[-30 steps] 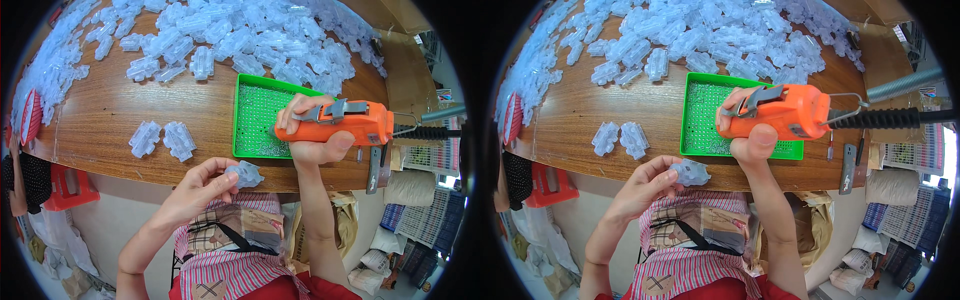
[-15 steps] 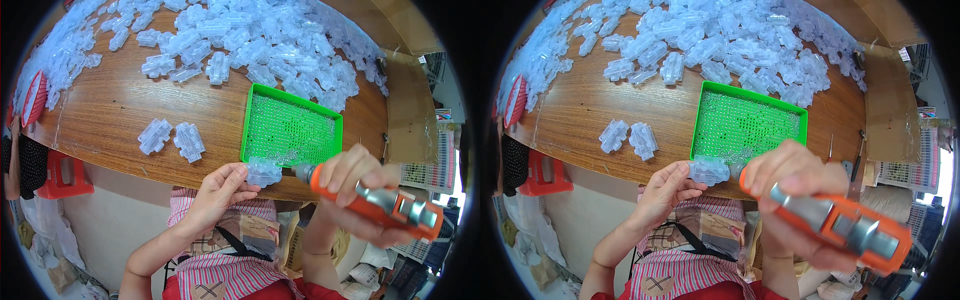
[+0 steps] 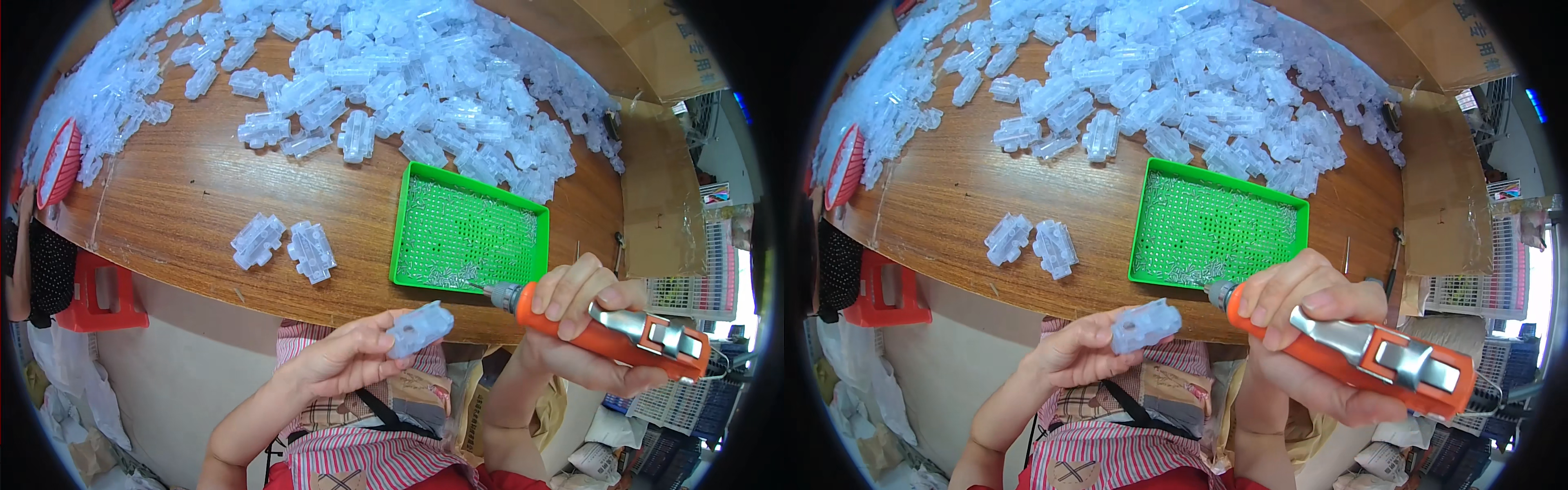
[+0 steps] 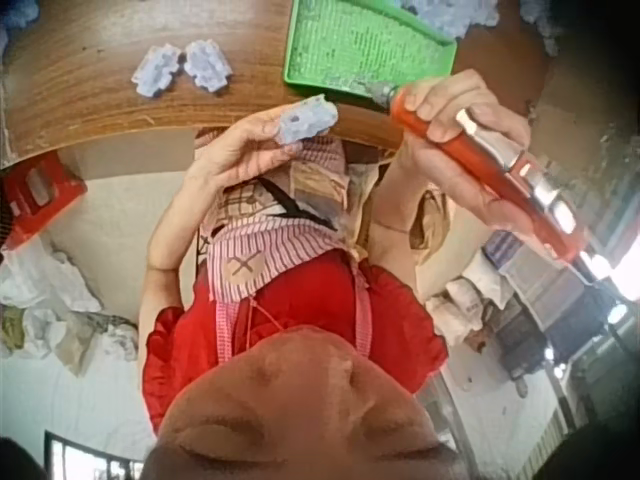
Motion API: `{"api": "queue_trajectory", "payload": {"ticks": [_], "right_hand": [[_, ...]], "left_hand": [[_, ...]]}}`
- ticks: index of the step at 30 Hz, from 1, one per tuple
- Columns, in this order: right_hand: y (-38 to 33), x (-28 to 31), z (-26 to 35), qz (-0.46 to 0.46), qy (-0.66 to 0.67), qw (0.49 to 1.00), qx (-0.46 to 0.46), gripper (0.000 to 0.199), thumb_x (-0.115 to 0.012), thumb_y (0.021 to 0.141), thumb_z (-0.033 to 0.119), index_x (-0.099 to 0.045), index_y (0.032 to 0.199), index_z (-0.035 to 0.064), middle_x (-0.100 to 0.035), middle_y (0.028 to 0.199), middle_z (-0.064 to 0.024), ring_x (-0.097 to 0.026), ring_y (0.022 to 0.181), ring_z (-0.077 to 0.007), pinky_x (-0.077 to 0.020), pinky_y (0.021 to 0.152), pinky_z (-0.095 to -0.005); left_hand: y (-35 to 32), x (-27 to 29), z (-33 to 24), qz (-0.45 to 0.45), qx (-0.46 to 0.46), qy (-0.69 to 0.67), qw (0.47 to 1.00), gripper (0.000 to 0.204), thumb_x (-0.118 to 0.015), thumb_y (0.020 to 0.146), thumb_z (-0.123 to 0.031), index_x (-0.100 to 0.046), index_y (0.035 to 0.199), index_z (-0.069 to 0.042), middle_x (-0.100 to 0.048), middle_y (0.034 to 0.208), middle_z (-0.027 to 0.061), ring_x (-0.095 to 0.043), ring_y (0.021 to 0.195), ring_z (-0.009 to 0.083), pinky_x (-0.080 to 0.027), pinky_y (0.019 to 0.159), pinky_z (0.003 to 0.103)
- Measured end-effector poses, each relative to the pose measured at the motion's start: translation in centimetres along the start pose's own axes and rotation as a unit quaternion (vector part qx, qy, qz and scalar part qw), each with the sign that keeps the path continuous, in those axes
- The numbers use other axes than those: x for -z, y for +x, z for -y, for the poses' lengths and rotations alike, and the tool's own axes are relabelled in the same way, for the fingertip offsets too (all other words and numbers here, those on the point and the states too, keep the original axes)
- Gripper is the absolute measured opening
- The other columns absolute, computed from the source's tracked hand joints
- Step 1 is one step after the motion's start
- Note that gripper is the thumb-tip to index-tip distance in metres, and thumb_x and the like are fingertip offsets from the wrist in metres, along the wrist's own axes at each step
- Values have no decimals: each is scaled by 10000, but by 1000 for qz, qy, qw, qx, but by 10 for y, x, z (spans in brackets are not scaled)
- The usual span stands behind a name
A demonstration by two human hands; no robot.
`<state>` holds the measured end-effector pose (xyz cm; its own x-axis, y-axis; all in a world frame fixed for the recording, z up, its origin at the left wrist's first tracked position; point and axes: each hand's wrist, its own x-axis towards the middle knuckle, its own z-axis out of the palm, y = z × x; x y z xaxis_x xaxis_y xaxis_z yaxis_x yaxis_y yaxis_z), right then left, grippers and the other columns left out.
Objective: The person assembles plastic components by picking up a clear housing and using a power screwdriver to drive small metal pins from a green tray into it. They repeat this process for several housings, occasionally moving finished pieces aside to reach more parts from the pile.
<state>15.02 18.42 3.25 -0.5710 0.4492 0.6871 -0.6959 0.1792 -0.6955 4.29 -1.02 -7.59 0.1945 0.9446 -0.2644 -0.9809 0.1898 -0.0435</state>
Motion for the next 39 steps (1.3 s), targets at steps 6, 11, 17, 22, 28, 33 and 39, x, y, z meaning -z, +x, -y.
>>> {"api": "queue_trajectory", "payload": {"ticks": [6, 11, 17, 22, 28, 33, 39], "right_hand": [[-4, 6, -6, -33, -6, 999, -14, 875, -384, 760, 828, -516, 985, -7, -530, 609, -70, -532, 624, -199, -460, 464, -315], [-4, 4, -6, -30, -6, 999, -14, 876, -386, 757, 829, -518, 980, -8, -534, 621, -71, -535, 629, -196, -466, 478, -315], [-9, -1, -3, -8, 15, 1000, -23, 875, -405, 752, 825, -512, 992, -9, -543, 642, -75, -537, 649, -209, -479, 496, -333], [-14, -16, -8, 22, 8, 999, -31, 815, -437, 789, 776, -514, 995, -9, -553, 638, -68, -513, 658, -179, -430, 500, -272], [-19, -20, -14, 30, 11, 998, -53, 877, -485, 710, 811, -549, 999, -15, -570, 665, -73, -535, 665, -196, -460, 554, -313], [-22, -21, -20, 17, 3, 998, -68, 944, -520, 622, 855, -583, 980, -17, -578, 678, -72, -549, 641, -199, -489, 574, -347], [-22, -17, -31, 110, -37, 993, -20, 884, -488, 690, 837, -529, 942, -9, -559, 645, -78, -530, 617, -202, -494, 512, -333]], "left_hand": [[4, -2, 7, -41, -78, 206, 975, 709, -707, 789, -3, -319, 1382, -32, -526, 1247, 94, -593, 1029, 170, -499, 893, 304], [20, -10, 12, -72, -183, 334, 922, 605, -646, 873, -60, -298, 1367, -45, -556, 1185, 120, -605, 1014, 184, -525, 855, 324], [36, -10, 22, -129, -198, 302, 924, 405, -498, 972, -132, -330, 1326, -28, -562, 1178, 119, -603, 1051, 202, -533, 894, 325], [45, -9, 32, -160, -247, 255, 921, 250, -474, 985, -136, -349, 1166, -18, -541, 1177, 129, -581, 1057, 204, -513, 912, 347], [58, -6, 47, -155, -301, 218, 915, 269, -479, 984, -146, -331, 1172, -22, -533, 1189, 132, -575, 1074, 213, -502, 928, 365], [59, -11, 49, -159, -301, 211, 917, 262, -484, 982, -145, -335, 1152, -12, -533, 1189, 135, -571, 1080, 213, -502, 927, 364], [60, -10, 49, -147, -325, 226, 906, 235, -483, 980, -131, -343, 1124, -9, -538, 1169, 133, -570, 1068, 194, -513, 912, 355]]}}
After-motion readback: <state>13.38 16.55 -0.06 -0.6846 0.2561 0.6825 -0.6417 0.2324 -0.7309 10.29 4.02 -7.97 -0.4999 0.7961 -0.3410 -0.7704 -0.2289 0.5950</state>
